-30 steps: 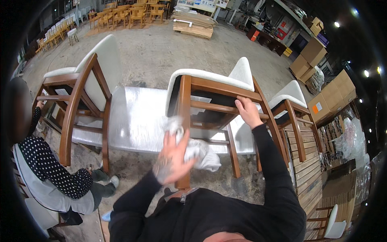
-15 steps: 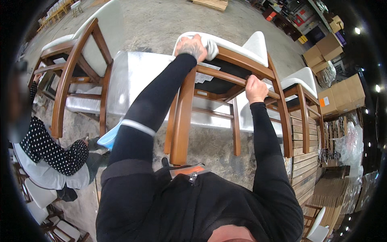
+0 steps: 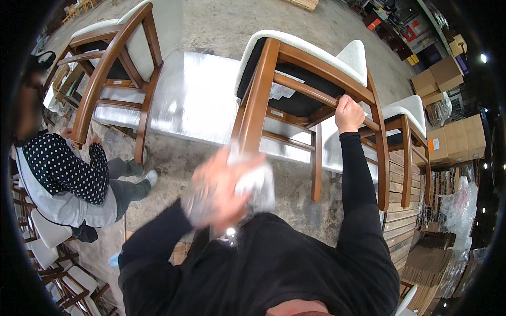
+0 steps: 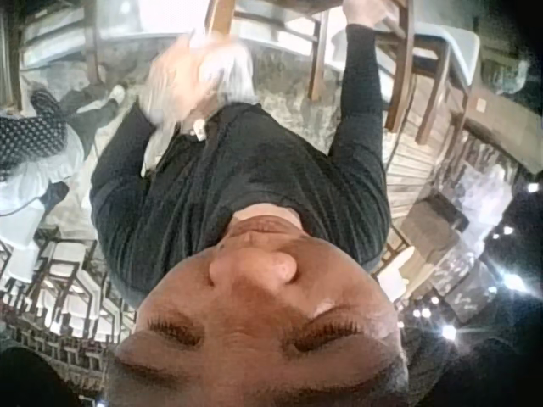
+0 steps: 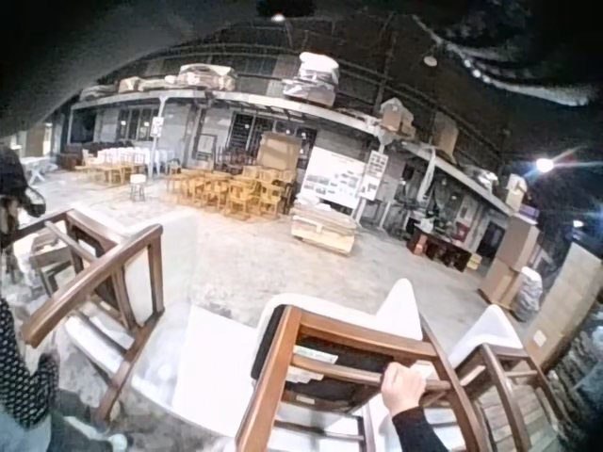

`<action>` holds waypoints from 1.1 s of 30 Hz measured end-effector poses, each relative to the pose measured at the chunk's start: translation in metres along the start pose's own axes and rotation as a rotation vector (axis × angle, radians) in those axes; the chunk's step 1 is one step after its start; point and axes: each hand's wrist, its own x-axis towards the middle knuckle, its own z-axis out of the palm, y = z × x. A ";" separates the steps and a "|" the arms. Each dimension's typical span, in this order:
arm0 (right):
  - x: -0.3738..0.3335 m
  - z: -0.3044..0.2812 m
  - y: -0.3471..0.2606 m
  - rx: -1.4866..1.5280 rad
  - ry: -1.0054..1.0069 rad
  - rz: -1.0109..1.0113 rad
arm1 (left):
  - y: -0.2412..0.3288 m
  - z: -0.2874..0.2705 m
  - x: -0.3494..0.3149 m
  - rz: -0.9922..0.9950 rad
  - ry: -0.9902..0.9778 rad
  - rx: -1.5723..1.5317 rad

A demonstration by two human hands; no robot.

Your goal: The person wipes the wooden frame of a chair with a white cloth, focusing on the armrests, backrest, and legs. The person moves the chair to a wooden pallet and continues wiping different sections of the chair frame.

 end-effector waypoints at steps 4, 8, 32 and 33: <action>-0.003 -0.003 0.002 0.014 -0.005 0.023 | -0.047 -0.002 0.157 -0.171 0.144 0.026; -0.001 -0.002 0.001 0.017 0.003 0.018 | -0.071 0.010 0.256 -0.224 0.479 0.283; -0.003 0.005 -0.002 0.039 -0.011 -0.028 | -0.156 0.060 0.282 0.370 0.830 -0.996; -0.003 0.006 -0.002 0.053 -0.025 -0.001 | -0.168 0.064 0.294 0.260 0.939 -0.922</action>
